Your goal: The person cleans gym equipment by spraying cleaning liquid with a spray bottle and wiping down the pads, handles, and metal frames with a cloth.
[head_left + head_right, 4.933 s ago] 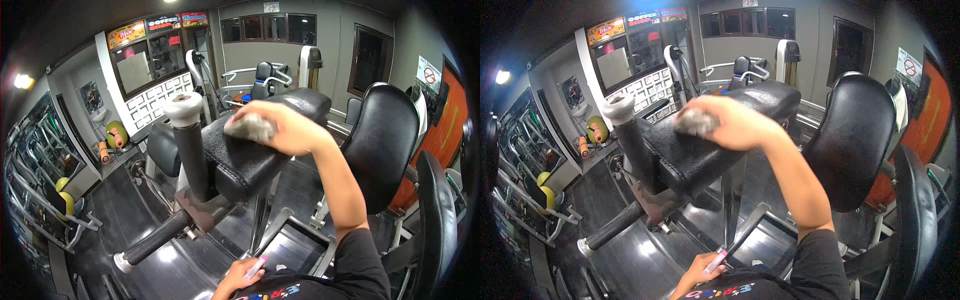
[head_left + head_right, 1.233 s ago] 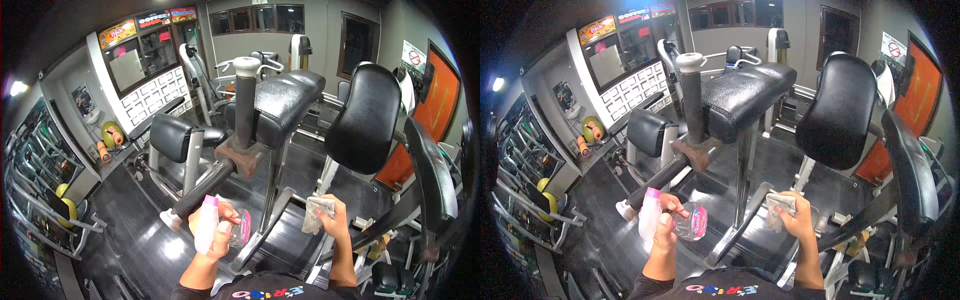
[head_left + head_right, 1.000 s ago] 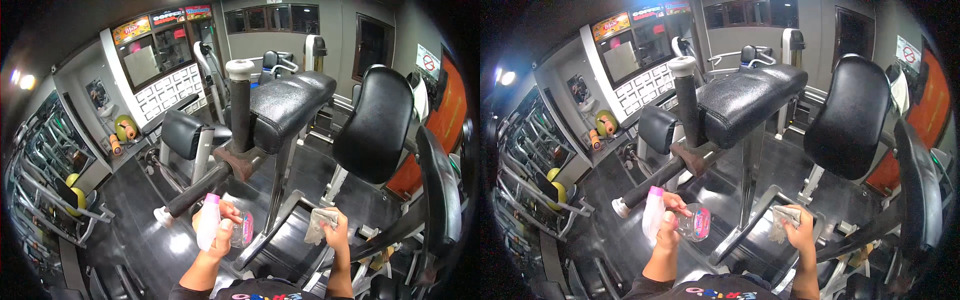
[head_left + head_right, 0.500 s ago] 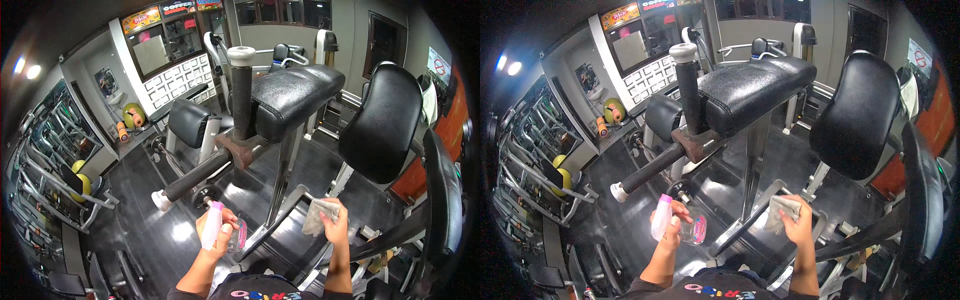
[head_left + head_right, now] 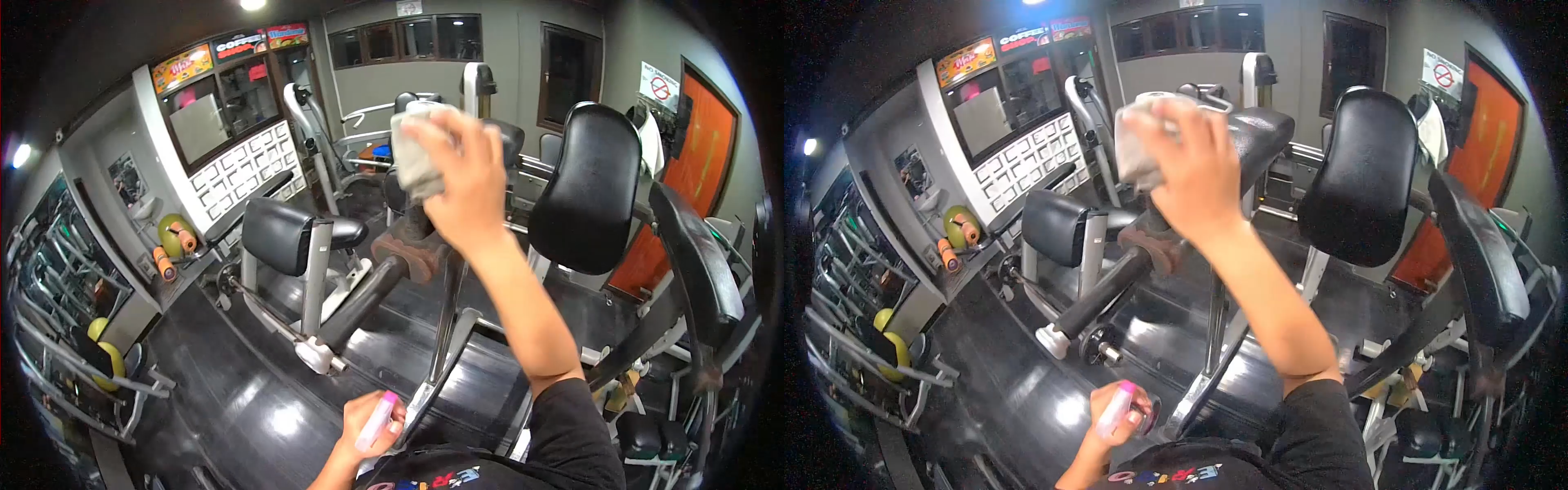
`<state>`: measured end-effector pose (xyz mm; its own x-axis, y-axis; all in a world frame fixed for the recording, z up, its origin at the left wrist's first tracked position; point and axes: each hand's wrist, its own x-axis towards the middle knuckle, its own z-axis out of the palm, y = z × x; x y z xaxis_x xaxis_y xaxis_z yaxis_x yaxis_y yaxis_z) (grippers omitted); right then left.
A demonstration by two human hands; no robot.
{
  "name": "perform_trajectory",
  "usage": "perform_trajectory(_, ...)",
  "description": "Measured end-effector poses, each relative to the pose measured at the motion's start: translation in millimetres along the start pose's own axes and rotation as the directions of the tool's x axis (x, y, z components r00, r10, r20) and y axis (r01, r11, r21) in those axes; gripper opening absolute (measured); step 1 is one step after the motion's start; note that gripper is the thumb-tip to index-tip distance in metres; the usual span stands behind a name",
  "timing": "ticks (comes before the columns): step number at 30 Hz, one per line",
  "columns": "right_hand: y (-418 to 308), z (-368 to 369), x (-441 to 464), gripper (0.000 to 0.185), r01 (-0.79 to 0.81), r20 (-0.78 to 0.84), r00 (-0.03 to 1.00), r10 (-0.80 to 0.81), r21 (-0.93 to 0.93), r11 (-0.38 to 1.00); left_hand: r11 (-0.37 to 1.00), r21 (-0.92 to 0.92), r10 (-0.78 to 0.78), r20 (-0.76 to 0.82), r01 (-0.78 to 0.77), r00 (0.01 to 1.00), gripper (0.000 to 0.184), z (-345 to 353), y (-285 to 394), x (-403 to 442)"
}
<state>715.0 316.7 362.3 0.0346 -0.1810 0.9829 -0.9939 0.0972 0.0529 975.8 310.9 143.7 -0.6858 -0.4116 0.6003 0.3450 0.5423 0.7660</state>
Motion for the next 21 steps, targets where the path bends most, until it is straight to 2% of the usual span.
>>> perform_trajectory(3,-11,3,-46,0.054,0.019,0.07,0.997,-0.016,-0.045,0.999,0.997,-0.054,-0.052,0.016,0.053,0.998,0.02,-17,-14,-28)
perform_trajectory(5,-4,-8,-75,0.049,0.034,0.257,0.963,-0.082,0.185,0.982,0.995,-0.063,-0.078,0.017,0.079,0.997,0.018,-32,-27,-46)
perform_trajectory(6,-1,-15,-74,0.049,0.035,0.262,0.962,-0.08,0.171,0.985,0.994,-0.075,-0.074,0.025,0.076,0.997,0.018,-39,-30,-52)
perform_trajectory(8,-5,-30,-63,0.046,-0.027,0.399,0.915,-0.061,0.213,0.977,0.975,-0.048,-0.214,0.06,0.217,0.975,0.028,-52,-31,-61)
perform_trajectory(9,-7,-34,-49,0.046,0.047,0.271,0.957,-0.099,0.192,0.98,0.957,-0.044,-0.286,0.046,0.288,0.957,0.029,-57,-30,-63)
perform_trajectory(10,-6,-37,-30,0.045,0.119,0.14,0.98,-0.142,0.16,0.98,0.955,-0.052,-0.289,0.063,0.292,0.955,0.029,-63,-35,-63)
perform_trajectory(12,-14,-31,2,0.045,0.137,-0.136,0.979,-0.149,-0.094,0.986,0.99,0.008,-0.143,0.121,0.143,0.982,0.017,-74,-49,-58)
perform_trajectory(14,-17,-14,22,0.047,0.146,-0.174,0.966,-0.191,-0.241,0.959,0.987,-0.01,-0.156,0.167,0.16,0.973,0.017,-81,-58,-53)
perform_trajectory(15,-14,-2,21,0.05,0.19,-0.034,0.977,-0.211,-0.321,0.928,0.993,-0.017,-0.113,0.183,0.118,0.977,0.018,-83,-61,-47)
perform_trajectory(16,-17,6,14,0.052,0.26,0.08,0.966,-0.248,-0.32,0.911,0.997,-0.026,-0.067,0.198,0.073,0.978,0.018,-84,-63,-40)
perform_trajectory(18,-30,-1,-4,0.052,0.314,0.323,0.925,-0.198,-0.361,0.878,0.998,-0.032,-0.039,0.229,0.048,0.973,0.018,-90,-67,-30)
perform_trajectory(19,-33,-6,-16,0.052,0.267,0.413,0.898,-0.151,-0.241,0.933,0.999,-0.034,-0.01,0.246,0.019,0.969,0.018,-91,-73,-29)
perform_trajectory(20,-33,-12,-28,0.052,0.264,0.423,0.896,-0.139,-0.252,0.931,0.999,-0.037,0.015,0.262,-0.006,0.965,0.018,-93,-77,-30)
perform_trajectory(21,-32,-19,-40,0.052,0.134,0.523,0.849,-0.077,-0.073,0.988,0.999,-0.049,0.015,0.271,-0.001,0.963,0.018,-96,-79,-31)
